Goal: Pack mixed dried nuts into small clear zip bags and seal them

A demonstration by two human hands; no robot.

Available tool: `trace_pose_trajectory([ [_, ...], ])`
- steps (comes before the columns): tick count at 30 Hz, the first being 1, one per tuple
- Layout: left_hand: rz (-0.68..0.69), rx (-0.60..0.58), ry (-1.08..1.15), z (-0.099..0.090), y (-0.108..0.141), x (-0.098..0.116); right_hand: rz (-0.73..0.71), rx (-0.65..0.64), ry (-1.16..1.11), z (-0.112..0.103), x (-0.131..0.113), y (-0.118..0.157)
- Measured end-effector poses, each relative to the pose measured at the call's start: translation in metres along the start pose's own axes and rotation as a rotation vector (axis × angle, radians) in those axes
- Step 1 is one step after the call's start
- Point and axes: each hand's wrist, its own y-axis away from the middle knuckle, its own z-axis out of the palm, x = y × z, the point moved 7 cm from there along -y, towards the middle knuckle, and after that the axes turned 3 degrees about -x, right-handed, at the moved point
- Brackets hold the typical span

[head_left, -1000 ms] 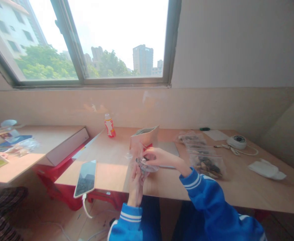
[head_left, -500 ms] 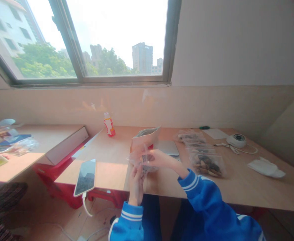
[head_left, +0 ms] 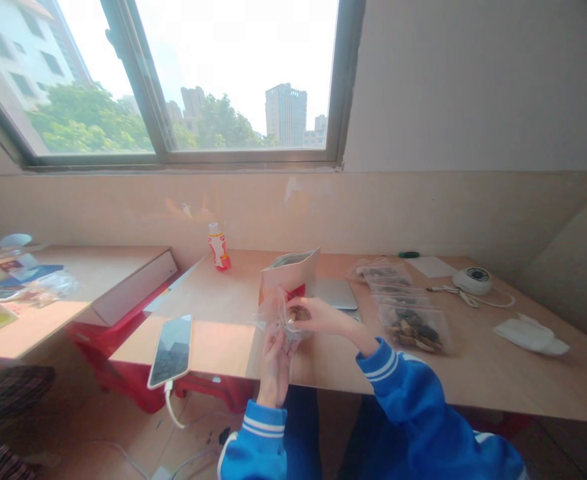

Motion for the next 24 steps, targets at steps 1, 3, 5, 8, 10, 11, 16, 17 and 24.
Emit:
trace_pose_trajectory([
  [1, 0.003, -0.001, -0.007, 0.0, 0.0, 0.0, -0.016, -0.009, -0.008, 0.001, -0.003, 0.0],
  [3, 0.013, 0.007, -0.026, 0.001, 0.0, 0.001, -0.029, -0.027, -0.023, 0.002, -0.007, 0.0],
  [5, 0.024, 0.023, -0.047, 0.001, 0.001, 0.001, -0.009, -0.043, -0.036, 0.003, -0.01, 0.001],
  [8, 0.062, 0.028, -0.061, 0.003, 0.002, 0.001, 0.03, -0.057, -0.055, 0.007, -0.01, 0.001],
  [10, 0.089, 0.029, -0.073, 0.004, 0.004, 0.003, 0.036, -0.056, -0.076, 0.009, -0.01, 0.0],
  [11, 0.099, 0.032, -0.083, 0.005, 0.004, 0.004, 0.034, -0.051, -0.09, 0.01, -0.01, 0.0],
  [16, 0.096, 0.052, -0.098, 0.006, 0.005, 0.007, 0.033, -0.02, -0.159, 0.013, -0.001, -0.003],
  [17, 0.092, 0.058, -0.089, 0.006, 0.006, 0.008, 0.037, -0.015, -0.17, 0.013, 0.002, -0.004],
  [24, 0.041, 0.059, -0.025, 0.007, 0.007, 0.008, 0.045, 0.036, -0.186, 0.004, 0.012, -0.007],
])
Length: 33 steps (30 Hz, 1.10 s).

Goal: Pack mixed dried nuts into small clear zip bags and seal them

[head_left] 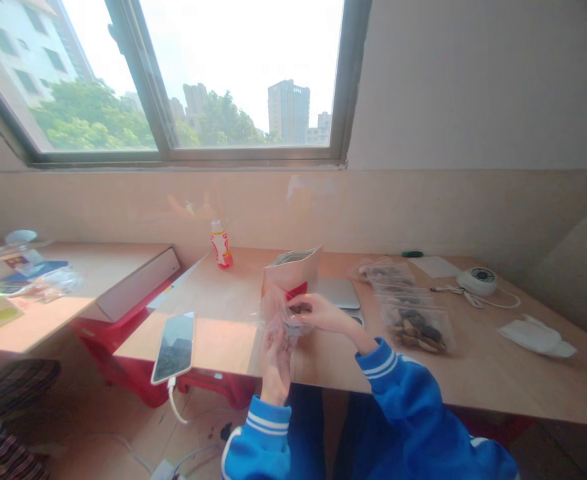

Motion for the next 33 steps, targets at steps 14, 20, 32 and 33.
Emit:
trace_pose_trajectory([
  [14, -0.074, -0.062, 0.148, 0.007, 0.0, -0.004, 0.015, 0.341, -0.426, -0.016, 0.018, 0.005],
  [20, -0.121, -0.101, 0.184, 0.017, -0.001, -0.009, 0.025, 0.507, -0.654, -0.033, -0.003, 0.008],
  [32, -0.112, -0.133, 0.14, 0.013, 0.003, -0.007, -0.204, 0.439, -0.387, -0.094, -0.066, -0.038],
  [33, -0.104, -0.142, 0.14, 0.014, 0.003, -0.005, -0.194, 0.394, -0.293, -0.093, -0.066, -0.041],
])
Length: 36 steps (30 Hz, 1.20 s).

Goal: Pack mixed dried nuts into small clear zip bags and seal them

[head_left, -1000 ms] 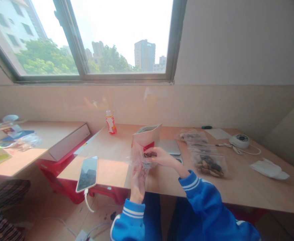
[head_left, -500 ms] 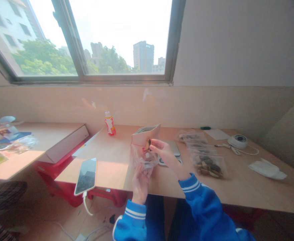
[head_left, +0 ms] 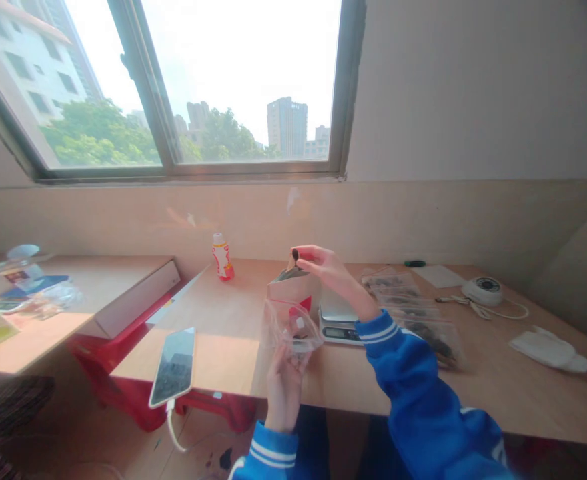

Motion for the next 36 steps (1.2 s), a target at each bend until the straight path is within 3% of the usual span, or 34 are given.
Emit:
trace_pose_trajectory([
  [4, 0.015, -0.005, -0.026, 0.005, 0.0, 0.005, -0.064, -0.105, 0.221, 0.005, -0.004, 0.002],
  [8, 0.007, 0.024, -0.007, 0.004, -0.002, 0.004, -0.1, -0.138, 0.24, 0.011, -0.008, 0.007],
  [12, 0.002, 0.036, 0.015, 0.0, -0.002, 0.003, -0.113, -0.135, 0.191, 0.015, -0.005, 0.009],
  [20, -0.005, 0.022, -0.003, -0.002, 0.001, 0.006, -0.271, -0.062, 0.216, 0.019, 0.0, 0.014],
  [28, -0.006, 0.005, -0.053, 0.008, 0.0, 0.004, -0.284, -0.083, 0.413, 0.023, 0.004, 0.025],
  [36, 0.021, -0.043, -0.034, -0.01, -0.001, 0.001, -0.324, 0.151, 0.37, 0.005, -0.018, 0.047],
])
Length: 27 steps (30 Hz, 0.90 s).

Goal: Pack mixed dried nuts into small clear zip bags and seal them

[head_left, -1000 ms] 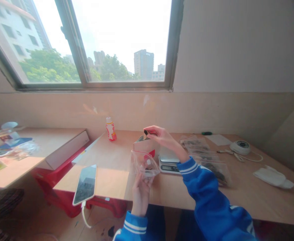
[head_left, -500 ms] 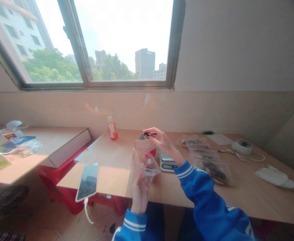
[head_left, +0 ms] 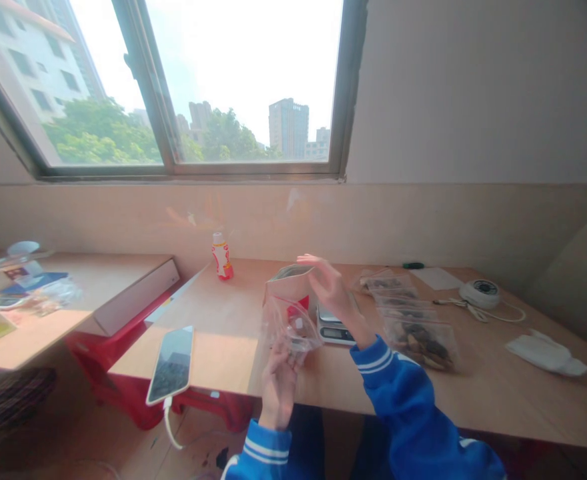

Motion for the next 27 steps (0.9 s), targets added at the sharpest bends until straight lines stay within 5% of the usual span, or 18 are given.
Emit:
trace_pose_trajectory([
  [3, 0.004, -0.018, -0.052, 0.0, 0.002, 0.004, 0.096, -0.014, -0.008, -0.003, -0.003, 0.012],
  [8, 0.019, -0.056, -0.172, 0.014, 0.001, 0.007, 0.297, -0.414, 0.034, 0.021, 0.022, 0.049],
  [13, 0.071, -0.04, -0.236, 0.024, -0.002, 0.009, 0.383, -0.574, 0.03, 0.025, 0.047, 0.078],
  [20, 0.097, 0.065, -0.338, 0.011, 0.002, 0.012, 0.439, -0.705, -0.285, 0.037, 0.041, 0.095],
  [27, 0.016, 0.099, -0.435, -0.005, 0.003, 0.016, 0.443, -0.63, -0.312, 0.046, 0.038, 0.096],
])
